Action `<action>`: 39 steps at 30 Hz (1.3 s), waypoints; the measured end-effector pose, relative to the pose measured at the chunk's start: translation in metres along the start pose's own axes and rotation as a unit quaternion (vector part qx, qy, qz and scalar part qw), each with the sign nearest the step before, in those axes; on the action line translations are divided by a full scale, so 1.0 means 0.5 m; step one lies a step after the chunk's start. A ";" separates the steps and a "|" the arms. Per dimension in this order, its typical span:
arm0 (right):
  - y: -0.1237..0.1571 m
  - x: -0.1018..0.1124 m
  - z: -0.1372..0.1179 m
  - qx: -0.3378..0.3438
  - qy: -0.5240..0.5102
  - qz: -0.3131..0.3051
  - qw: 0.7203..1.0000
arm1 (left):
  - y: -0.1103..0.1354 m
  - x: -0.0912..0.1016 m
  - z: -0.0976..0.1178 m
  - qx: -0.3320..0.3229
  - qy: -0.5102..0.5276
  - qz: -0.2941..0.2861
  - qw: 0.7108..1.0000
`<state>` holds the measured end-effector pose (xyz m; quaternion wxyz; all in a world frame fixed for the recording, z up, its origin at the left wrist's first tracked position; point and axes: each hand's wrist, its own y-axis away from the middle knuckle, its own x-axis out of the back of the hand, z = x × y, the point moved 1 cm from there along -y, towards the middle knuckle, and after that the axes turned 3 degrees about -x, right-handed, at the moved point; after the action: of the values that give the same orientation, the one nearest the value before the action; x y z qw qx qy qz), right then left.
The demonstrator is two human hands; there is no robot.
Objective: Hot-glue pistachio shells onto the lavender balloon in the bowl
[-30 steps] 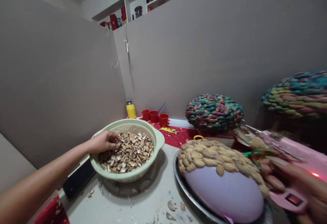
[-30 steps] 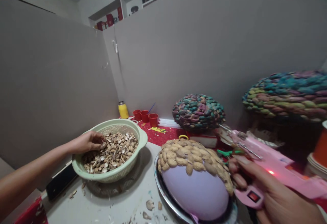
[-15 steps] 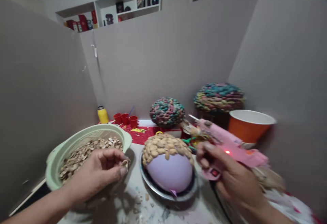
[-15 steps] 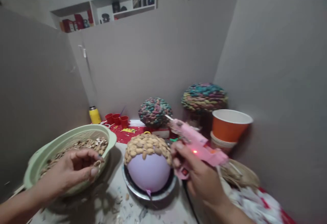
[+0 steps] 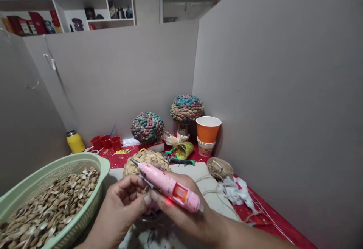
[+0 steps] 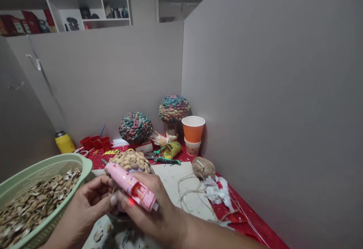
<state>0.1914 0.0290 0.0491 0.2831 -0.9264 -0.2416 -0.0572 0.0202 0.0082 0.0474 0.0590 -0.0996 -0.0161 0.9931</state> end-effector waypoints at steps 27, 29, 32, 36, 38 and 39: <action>-0.010 0.000 0.000 -0.058 -0.079 -0.030 0.995 | -0.004 0.017 -0.012 0.068 0.133 -0.089 0.985; -0.012 -0.001 0.001 -0.062 -0.094 -0.026 0.993 | -0.005 0.017 -0.017 0.077 0.153 -0.087 0.981; -0.016 -0.003 -0.004 -0.060 -0.119 -0.021 0.991 | -0.005 0.018 -0.024 0.092 0.186 -0.086 0.974; -0.017 -0.007 -0.013 -0.060 -0.133 -0.011 0.989 | -0.003 0.015 -0.022 0.098 0.211 -0.082 0.969; -0.017 -0.009 -0.014 -0.061 -0.135 0.003 0.989 | -0.002 0.013 -0.017 0.095 0.215 -0.078 0.969; -0.017 -0.009 -0.013 -0.061 -0.133 0.011 0.989 | -0.002 0.013 -0.015 0.093 0.215 -0.073 0.969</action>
<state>0.1835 0.0295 0.0576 0.1920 -0.9439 -0.2630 0.0544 0.0155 0.0103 0.0390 0.1423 -0.3036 0.0825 0.9385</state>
